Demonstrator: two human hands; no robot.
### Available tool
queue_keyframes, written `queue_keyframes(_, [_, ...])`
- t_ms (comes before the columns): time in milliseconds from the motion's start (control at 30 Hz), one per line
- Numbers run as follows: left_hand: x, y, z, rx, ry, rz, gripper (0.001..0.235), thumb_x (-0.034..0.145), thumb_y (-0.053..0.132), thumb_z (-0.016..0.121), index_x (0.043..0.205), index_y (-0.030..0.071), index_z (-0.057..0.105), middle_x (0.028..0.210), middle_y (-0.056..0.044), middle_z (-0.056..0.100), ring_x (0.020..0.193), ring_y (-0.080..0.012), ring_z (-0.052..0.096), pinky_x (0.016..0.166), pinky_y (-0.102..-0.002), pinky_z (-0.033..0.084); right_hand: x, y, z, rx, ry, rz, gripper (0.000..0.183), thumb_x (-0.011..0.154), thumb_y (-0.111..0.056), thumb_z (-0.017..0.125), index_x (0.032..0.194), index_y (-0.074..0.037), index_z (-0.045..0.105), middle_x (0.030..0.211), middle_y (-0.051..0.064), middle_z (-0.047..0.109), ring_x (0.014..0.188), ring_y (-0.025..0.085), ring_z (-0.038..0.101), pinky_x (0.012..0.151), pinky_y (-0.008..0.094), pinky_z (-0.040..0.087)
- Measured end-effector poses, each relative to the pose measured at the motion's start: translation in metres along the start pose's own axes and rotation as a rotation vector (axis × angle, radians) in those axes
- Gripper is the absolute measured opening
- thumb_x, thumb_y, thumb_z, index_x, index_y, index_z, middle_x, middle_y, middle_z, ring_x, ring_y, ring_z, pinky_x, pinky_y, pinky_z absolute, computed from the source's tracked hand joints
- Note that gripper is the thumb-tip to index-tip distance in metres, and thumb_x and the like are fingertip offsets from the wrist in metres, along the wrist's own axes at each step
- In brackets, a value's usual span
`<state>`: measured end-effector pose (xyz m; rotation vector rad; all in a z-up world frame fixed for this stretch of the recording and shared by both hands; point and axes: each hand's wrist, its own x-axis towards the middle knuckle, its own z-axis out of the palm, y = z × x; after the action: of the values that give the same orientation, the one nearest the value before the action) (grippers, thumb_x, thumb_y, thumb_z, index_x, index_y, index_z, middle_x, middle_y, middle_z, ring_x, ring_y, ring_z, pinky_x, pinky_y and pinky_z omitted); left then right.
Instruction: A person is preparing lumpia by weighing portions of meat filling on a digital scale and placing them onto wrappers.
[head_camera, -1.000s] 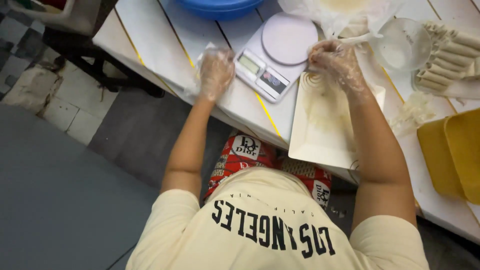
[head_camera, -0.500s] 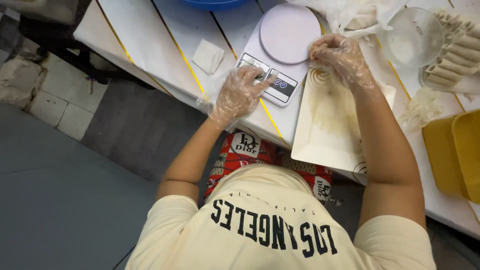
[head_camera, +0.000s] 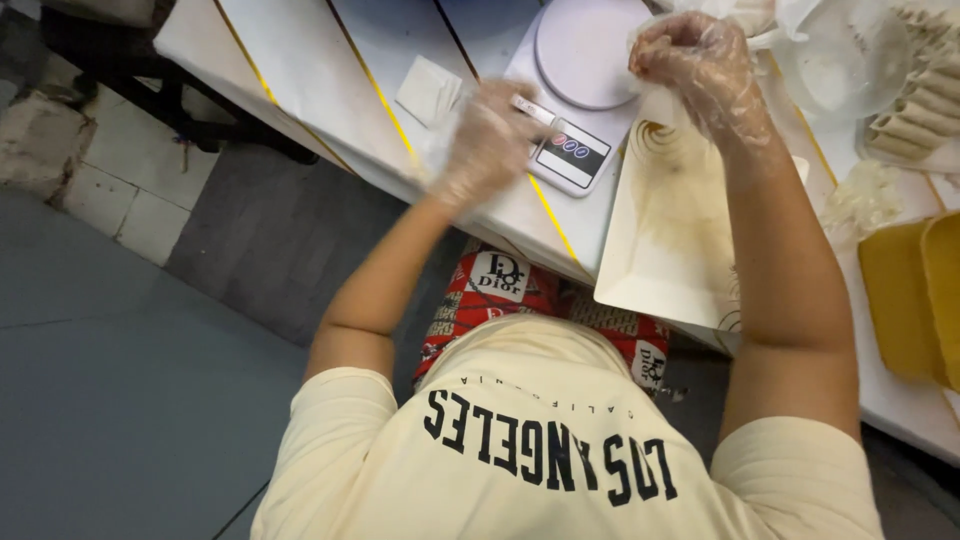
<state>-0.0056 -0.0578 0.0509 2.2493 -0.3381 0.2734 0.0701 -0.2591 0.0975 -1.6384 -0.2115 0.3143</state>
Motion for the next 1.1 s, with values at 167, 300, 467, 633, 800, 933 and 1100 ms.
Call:
queue_keyframes(167, [-0.014, -0.043, -0.020, -0.877, 0.353, 0.183, 0.031, 0.087, -0.012, 0.031, 0.113, 0.003, 0.039, 0.122, -0.010, 0.045, 0.119, -0.0221, 0.044, 0.058, -0.008, 0.046, 0.017, 0.001, -0.007, -0.159, 0.016, -0.107, 0.009, 0.074, -0.006, 0.059, 0.083, -0.003, 0.058, 0.075, 0.004, 0.059, 0.068, 0.007, 0.057, 0.067, 0.015, 0.049])
queue_keyframes(300, [-0.027, -0.053, -0.012, -1.740, 0.215, 0.086, 0.009, 0.091, 0.016, 0.042, 0.090, 0.008, 0.040, 0.132, -0.012, 0.035, 0.093, -0.0122, 0.051, 0.070, -0.016, 0.049, 0.026, -0.003, -0.001, -0.296, 0.025, -0.116, 0.005, 0.074, -0.006, 0.056, 0.073, -0.010, 0.057, 0.071, -0.002, 0.057, 0.064, 0.002, 0.051, 0.058, 0.012, 0.038])
queue_keyframes(467, [-0.013, -0.022, -0.036, 1.243, 0.012, 0.162, 0.016, 0.076, 0.014, 0.063, 0.091, 0.015, 0.062, 0.134, -0.004, 0.031, 0.081, 0.0001, 0.054, 0.054, -0.014, 0.045, 0.008, -0.041, 0.021, -0.695, 0.080, -0.080, 0.004, 0.084, -0.022, 0.063, 0.081, -0.021, 0.065, 0.087, -0.005, 0.064, 0.082, 0.001, 0.059, 0.078, 0.016, 0.041])
queue_keyframes(633, [0.003, -0.085, 0.015, 1.105, 0.031, 0.217, 0.005, 0.080, 0.019, 0.059, 0.080, 0.014, 0.060, 0.127, -0.004, 0.037, 0.040, -0.0006, 0.029, 0.037, -0.016, 0.031, 0.016, 0.047, -0.046, -0.990, 0.238, -0.325, 0.019, 0.090, -0.014, 0.041, 0.100, -0.007, 0.056, 0.074, 0.007, 0.057, 0.060, 0.018, 0.053, 0.050, 0.029, 0.041])
queue_keyframes(800, [0.009, -0.078, 0.013, -0.082, 0.121, -0.139, 0.038, 0.090, 0.016, 0.038, 0.127, 0.012, 0.030, 0.074, -0.003, 0.065, 0.037, -0.0005, 0.038, 0.031, -0.012, 0.039, 0.011, 0.048, -0.024, -0.376, 0.069, 0.098, 0.039, 0.080, -0.007, 0.050, 0.118, -0.009, 0.042, 0.084, 0.004, 0.046, 0.064, 0.008, 0.049, 0.055, 0.020, 0.049])
queue_keyframes(933, [0.005, -0.057, -0.001, -0.037, 0.113, -0.237, 0.039, 0.082, 0.005, 0.043, 0.120, 0.008, 0.037, 0.076, -0.005, 0.063, 0.044, -0.0100, 0.053, 0.039, -0.020, 0.049, 0.007, 0.017, 0.006, -0.647, -0.129, 0.041, 0.036, 0.085, -0.012, 0.050, 0.119, -0.004, 0.041, 0.096, 0.012, 0.051, 0.081, 0.020, 0.049, 0.067, 0.029, 0.047])
queue_keyframes(1100, [-0.016, -0.053, -0.004, 0.001, 0.079, -0.333, 0.050, 0.080, 0.004, 0.045, 0.127, 0.005, 0.029, 0.074, -0.008, 0.057, 0.047, -0.0094, 0.046, 0.039, -0.019, 0.045, -0.002, 0.005, 0.026, -0.752, -0.186, 0.131, 0.042, 0.082, -0.015, 0.049, 0.123, -0.007, 0.041, 0.094, 0.016, 0.052, 0.083, 0.023, 0.050, 0.067, 0.031, 0.045])
